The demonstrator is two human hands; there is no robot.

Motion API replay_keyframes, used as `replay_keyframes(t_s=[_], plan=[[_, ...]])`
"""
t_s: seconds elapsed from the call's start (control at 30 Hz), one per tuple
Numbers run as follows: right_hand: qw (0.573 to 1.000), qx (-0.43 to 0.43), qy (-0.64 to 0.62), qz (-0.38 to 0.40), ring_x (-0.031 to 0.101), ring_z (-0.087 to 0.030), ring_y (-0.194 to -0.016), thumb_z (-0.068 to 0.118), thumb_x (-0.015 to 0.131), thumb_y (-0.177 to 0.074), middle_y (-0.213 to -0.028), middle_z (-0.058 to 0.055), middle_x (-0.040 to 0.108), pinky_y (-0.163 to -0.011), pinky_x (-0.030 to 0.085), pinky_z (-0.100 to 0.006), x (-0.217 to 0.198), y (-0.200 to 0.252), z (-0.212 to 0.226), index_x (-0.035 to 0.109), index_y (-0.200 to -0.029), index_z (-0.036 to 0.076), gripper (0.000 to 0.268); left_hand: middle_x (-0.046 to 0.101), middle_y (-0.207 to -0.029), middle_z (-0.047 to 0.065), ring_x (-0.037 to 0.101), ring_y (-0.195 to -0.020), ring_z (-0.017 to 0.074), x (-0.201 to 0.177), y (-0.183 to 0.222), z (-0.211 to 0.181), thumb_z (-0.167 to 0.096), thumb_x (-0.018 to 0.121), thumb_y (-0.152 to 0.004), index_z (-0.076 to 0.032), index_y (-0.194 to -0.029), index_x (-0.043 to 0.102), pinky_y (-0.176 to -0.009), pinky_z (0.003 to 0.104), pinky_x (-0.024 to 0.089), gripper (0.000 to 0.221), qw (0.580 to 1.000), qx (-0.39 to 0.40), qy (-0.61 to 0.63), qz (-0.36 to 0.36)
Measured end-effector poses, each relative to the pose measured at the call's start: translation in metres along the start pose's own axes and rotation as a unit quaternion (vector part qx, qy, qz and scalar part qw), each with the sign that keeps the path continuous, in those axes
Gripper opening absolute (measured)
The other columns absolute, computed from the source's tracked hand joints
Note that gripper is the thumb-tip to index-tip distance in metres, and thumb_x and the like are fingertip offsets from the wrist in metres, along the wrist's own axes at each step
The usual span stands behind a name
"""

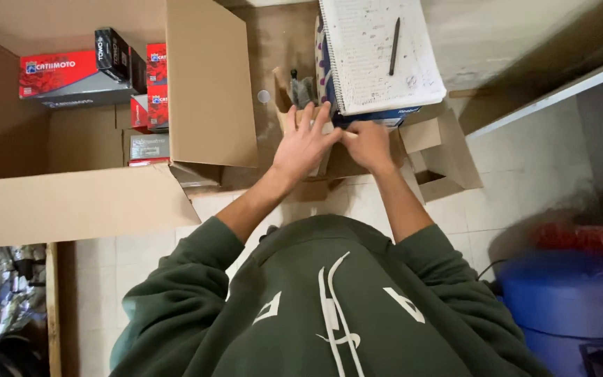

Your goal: The person packs items into small cardboard boxes, uses a roll of tape to seal them, and writes on a notebook.

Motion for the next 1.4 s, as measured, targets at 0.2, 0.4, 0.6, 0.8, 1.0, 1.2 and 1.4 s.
replay_keyframes(t_s=[0.2,0.4,0.6,0.8,1.0,1.2,1.4], plan=[[0.990,0.052,0.002,0.133,0.071,-0.043,-0.103,0.038,0.066,-0.090,-0.095,-0.019,0.077,-0.084,0.055,-0.053,-0.027,0.018,0.037,0.080,-0.093,0.012,0.030,0.051,-0.142,0.017,0.058,-0.125,0.0417,-0.016,0.002,-0.004,-0.022,0.073,-0.089,-0.029,-0.114,0.061,-0.103,0.065,0.043,0.029,0.999,0.025,0.027,0.037],[0.977,-0.037,0.206,0.032,0.075,-0.038,-0.084,0.028,0.064,-0.094,-0.076,-0.019,0.073,-0.081,0.055,-0.045,0.006,0.017,0.006,0.076,-0.082,0.005,0.029,0.051,-0.146,0.020,0.058,-0.120,0.0440,-0.037,-0.003,0.000,-0.019,0.077,-0.085,-0.023,-0.103,0.064,-0.098,0.064,0.048,0.022,0.997,0.044,0.057,0.015],[0.984,0.159,-0.069,0.028,0.070,-0.041,-0.104,0.045,0.053,-0.107,-0.093,-0.019,0.074,-0.095,0.050,-0.055,0.093,0.067,-0.156,0.072,-0.117,0.005,0.045,0.044,-0.154,0.017,0.057,-0.125,0.0392,-0.044,-0.008,0.015,-0.026,0.075,-0.090,-0.020,-0.105,0.055,-0.101,0.059,0.045,0.026,0.993,0.009,0.077,0.087],[0.984,0.044,0.173,-0.015,0.065,-0.035,-0.118,0.035,0.044,-0.106,-0.120,-0.016,0.069,-0.107,0.034,-0.054,0.076,0.041,-0.102,0.062,-0.131,0.005,0.042,0.048,-0.146,0.019,0.055,-0.114,0.0457,-0.051,-0.017,-0.001,-0.020,0.088,-0.074,-0.016,-0.083,0.058,-0.090,0.068,0.043,0.032,0.992,0.029,0.093,0.076],[0.964,-0.015,0.264,0.007,0.059,-0.036,-0.119,0.021,0.053,-0.097,-0.118,-0.015,0.063,-0.102,0.040,-0.050,0.125,0.021,-0.149,0.058,-0.126,0.006,0.033,0.050,-0.155,0.009,0.037,-0.145,0.0487,-0.057,-0.035,-0.016,-0.026,0.078,-0.085,-0.021,-0.090,0.082,-0.111,0.082,0.026,0.008,0.976,0.016,0.006,0.215],[0.957,-0.085,0.269,-0.066,0.057,-0.035,-0.121,0.034,0.060,-0.099,-0.121,-0.017,0.062,-0.103,0.042,-0.050,0.157,0.015,-0.184,0.064,-0.127,0.002,0.042,0.035,-0.165,0.014,0.036,-0.153,0.0363,-0.078,-0.006,-0.037,-0.016,0.067,-0.095,-0.024,-0.156,0.043,-0.122,0.066,0.026,0.066,0.975,-0.041,0.211,0.049],[0.950,-0.138,-0.195,-0.202,0.045,-0.040,-0.134,0.041,0.054,-0.107,-0.137,-0.021,0.050,-0.113,0.034,-0.055,-0.009,0.083,0.012,0.047,-0.144,0.002,0.055,0.036,-0.160,0.027,0.033,-0.149,0.0429,-0.089,0.057,0.025,-0.014,0.065,-0.095,0.004,-0.156,0.030,-0.125,0.058,0.024,0.073,0.773,-0.494,0.398,0.013]])
Point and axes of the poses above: each hand's wrist, its own y-axis away from the middle knuckle, its own x-axis out of the palm, z = x × y, the point moved 6 cm from there along -y, towards the middle knuckle
